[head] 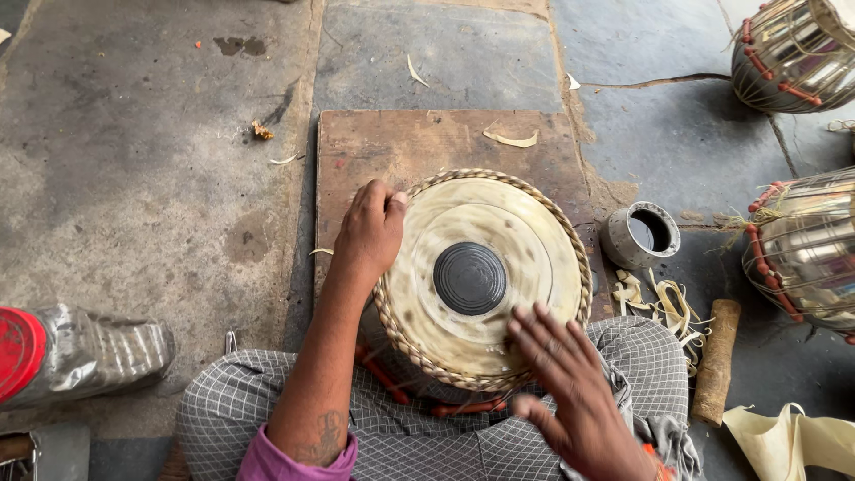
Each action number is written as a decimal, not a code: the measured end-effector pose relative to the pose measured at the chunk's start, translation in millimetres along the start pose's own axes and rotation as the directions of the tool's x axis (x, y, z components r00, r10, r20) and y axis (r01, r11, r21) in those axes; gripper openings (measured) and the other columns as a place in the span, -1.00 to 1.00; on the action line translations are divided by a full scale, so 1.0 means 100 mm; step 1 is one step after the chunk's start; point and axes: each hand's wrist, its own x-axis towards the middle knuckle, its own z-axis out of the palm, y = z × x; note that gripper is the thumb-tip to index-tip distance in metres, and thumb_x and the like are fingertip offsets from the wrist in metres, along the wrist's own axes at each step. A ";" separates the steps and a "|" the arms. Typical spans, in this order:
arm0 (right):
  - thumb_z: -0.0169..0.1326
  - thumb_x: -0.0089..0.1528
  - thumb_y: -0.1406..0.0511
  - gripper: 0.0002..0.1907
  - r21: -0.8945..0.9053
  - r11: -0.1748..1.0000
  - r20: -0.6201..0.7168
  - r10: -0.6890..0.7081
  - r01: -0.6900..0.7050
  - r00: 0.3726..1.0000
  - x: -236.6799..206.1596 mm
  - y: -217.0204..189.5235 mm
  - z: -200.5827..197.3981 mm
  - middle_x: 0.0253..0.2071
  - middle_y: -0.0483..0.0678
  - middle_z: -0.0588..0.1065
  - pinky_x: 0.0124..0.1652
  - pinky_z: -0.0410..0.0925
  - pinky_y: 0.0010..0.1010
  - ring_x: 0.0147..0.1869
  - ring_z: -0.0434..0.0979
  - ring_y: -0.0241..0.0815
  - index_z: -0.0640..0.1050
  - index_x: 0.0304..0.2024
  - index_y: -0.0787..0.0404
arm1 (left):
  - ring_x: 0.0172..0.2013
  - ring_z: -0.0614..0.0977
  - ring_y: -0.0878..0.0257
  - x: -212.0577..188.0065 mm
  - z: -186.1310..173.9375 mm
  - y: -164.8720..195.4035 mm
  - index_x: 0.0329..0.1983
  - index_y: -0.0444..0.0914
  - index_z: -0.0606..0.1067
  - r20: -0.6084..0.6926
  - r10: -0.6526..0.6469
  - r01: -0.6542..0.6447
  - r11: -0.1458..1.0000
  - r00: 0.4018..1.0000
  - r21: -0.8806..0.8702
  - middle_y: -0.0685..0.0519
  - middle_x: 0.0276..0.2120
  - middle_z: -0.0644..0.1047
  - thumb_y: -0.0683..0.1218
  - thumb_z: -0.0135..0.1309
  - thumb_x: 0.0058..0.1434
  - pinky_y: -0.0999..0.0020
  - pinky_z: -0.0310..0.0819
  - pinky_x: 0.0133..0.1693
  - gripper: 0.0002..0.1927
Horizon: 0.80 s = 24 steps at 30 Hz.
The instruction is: The person sits on the floor with a tabla drum across their lap and repeatedly rubs a dark paste over the center of the drumhead in circular motions by hand, pressing and smoothing it to build up the black tuning disc, occasionally reaching to the paste cup beside them and patting the head with their palm.
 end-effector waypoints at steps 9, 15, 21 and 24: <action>-0.28 0.37 -0.15 -0.19 -0.020 0.996 -0.028 -0.091 0.090 0.995 0.59 0.35 -0.23 0.56 0.07 0.11 0.47 -0.18 -0.07 0.65 -0.08 0.07 0.16 0.50 0.19 | 0.25 0.48 -0.08 0.12 -0.11 0.03 0.31 -0.22 0.40 -0.024 0.329 -0.329 0.941 0.944 -0.073 -0.17 0.26 0.45 0.13 0.00 0.39 0.07 0.36 0.18 -0.48; -0.37 0.34 -0.23 -0.13 -0.126 0.991 0.029 -0.040 0.043 0.999 0.49 0.27 -0.19 0.55 0.05 0.10 0.46 -0.21 -0.07 0.65 -0.08 0.00 0.14 0.49 0.18 | 0.21 0.55 0.04 0.13 -0.03 0.01 0.26 -0.06 0.48 0.113 0.123 -0.103 0.981 0.986 -0.166 -0.05 0.21 0.53 0.11 -0.13 0.43 0.19 0.41 0.18 -0.59; -0.61 0.22 -0.36 0.03 -0.205 0.977 0.106 -0.032 0.054 0.994 -0.12 0.00 0.04 0.53 0.00 0.11 0.43 -0.23 -0.04 0.61 -0.09 0.01 0.13 0.49 0.13 | 0.17 0.57 0.03 0.08 -0.07 0.10 0.22 -0.03 0.49 0.105 0.062 -0.051 0.993 0.993 -0.106 -0.02 0.17 0.55 0.11 -0.15 0.43 0.15 0.42 0.14 -0.61; -0.57 0.23 -0.30 -0.04 -0.084 0.995 0.132 -0.035 0.046 0.991 -0.18 0.05 -0.01 0.55 -0.05 0.15 0.46 -0.22 0.02 0.64 -0.03 -0.03 0.20 0.48 0.05 | 0.13 0.59 0.01 -0.02 -0.08 0.14 0.20 -0.05 0.49 0.041 0.072 -0.069 0.996 0.997 -0.061 -0.02 0.12 0.59 0.07 -0.14 0.43 0.12 0.45 0.10 -0.64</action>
